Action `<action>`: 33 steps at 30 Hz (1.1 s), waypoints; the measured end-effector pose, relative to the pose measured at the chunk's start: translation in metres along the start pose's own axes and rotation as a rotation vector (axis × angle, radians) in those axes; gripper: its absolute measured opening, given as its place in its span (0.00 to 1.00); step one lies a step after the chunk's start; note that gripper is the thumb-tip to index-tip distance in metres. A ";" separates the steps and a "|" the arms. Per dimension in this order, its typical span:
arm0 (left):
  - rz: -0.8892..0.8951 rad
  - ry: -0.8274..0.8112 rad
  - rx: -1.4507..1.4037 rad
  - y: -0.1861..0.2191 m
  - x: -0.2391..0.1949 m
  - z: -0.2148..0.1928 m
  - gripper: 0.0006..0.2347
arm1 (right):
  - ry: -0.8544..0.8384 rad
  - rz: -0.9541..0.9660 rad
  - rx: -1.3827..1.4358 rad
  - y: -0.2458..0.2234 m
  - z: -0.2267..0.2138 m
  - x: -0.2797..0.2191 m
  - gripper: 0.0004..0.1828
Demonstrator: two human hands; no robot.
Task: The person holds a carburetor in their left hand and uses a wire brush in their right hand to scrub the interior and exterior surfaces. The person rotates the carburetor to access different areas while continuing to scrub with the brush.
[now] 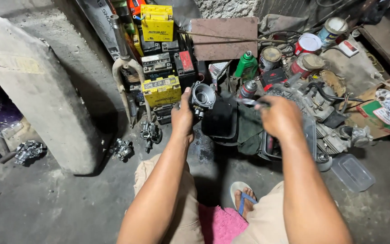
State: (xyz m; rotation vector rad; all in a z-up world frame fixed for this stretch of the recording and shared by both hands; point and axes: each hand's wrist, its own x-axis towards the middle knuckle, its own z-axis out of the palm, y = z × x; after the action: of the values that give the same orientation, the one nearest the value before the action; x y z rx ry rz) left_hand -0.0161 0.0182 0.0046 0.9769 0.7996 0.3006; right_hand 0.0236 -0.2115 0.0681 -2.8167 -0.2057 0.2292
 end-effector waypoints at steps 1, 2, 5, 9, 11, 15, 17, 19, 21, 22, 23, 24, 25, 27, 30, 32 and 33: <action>-0.001 0.000 0.003 -0.007 0.010 -0.006 0.30 | -0.001 0.002 0.002 0.008 -0.003 -0.001 0.17; 0.018 0.000 0.084 -0.015 0.020 -0.012 0.34 | 0.143 -0.057 0.005 0.016 -0.006 -0.002 0.16; 0.043 -0.003 0.206 -0.020 0.024 -0.015 0.39 | 0.344 -0.103 0.044 0.045 0.001 -0.002 0.15; 0.064 -0.037 0.277 -0.003 0.002 0.000 0.41 | 0.414 -0.176 0.130 0.051 0.001 -0.012 0.13; 0.075 -0.047 0.316 -0.009 0.002 -0.001 0.40 | 0.417 -0.216 0.144 0.036 -0.005 -0.024 0.11; 0.149 -0.053 0.470 -0.007 -0.009 0.002 0.35 | 0.428 -0.281 0.133 0.023 -0.007 -0.027 0.09; 0.181 -0.039 0.507 -0.012 -0.007 0.001 0.35 | 0.370 -0.232 0.119 0.015 -0.017 -0.036 0.10; 0.221 -0.022 0.540 -0.017 -0.002 -0.003 0.34 | 0.319 -0.192 0.107 0.011 -0.020 -0.039 0.11; 0.248 -0.002 0.568 -0.026 0.006 -0.007 0.36 | 0.131 -0.074 0.062 0.016 -0.015 -0.039 0.17; 0.249 -0.005 0.568 -0.021 -0.005 -0.006 0.36 | 0.133 -0.072 0.063 0.009 -0.021 -0.045 0.17; 0.232 -0.010 0.546 -0.016 -0.014 -0.003 0.38 | 0.066 -0.001 0.140 0.002 -0.027 -0.051 0.16; 0.215 -0.015 0.524 -0.011 -0.024 0.000 0.40 | -0.001 0.070 0.216 -0.005 -0.033 -0.057 0.14; 0.218 -0.016 0.523 -0.019 -0.017 -0.003 0.40 | 0.002 0.069 0.217 -0.001 -0.031 -0.055 0.14; 0.249 0.021 0.520 -0.036 -0.003 -0.009 0.34 | -0.039 0.074 0.189 0.006 -0.026 -0.051 0.16; 0.264 0.016 0.499 -0.046 0.005 -0.009 0.32 | 0.090 -0.017 0.039 0.032 0.002 -0.030 0.17; 0.253 0.013 0.486 -0.044 0.000 0.000 0.31 | 0.174 -0.042 0.016 0.039 0.004 -0.029 0.15; 0.237 0.019 0.474 -0.046 -0.004 0.002 0.31 | 0.248 -0.071 -0.006 0.044 0.006 -0.029 0.13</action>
State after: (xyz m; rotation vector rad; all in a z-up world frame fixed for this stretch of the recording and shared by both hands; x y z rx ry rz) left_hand -0.0226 -0.0106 -0.0307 1.5222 0.7893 0.3319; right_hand -0.0011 -0.2555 0.0524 -2.8045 -0.2484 -0.1368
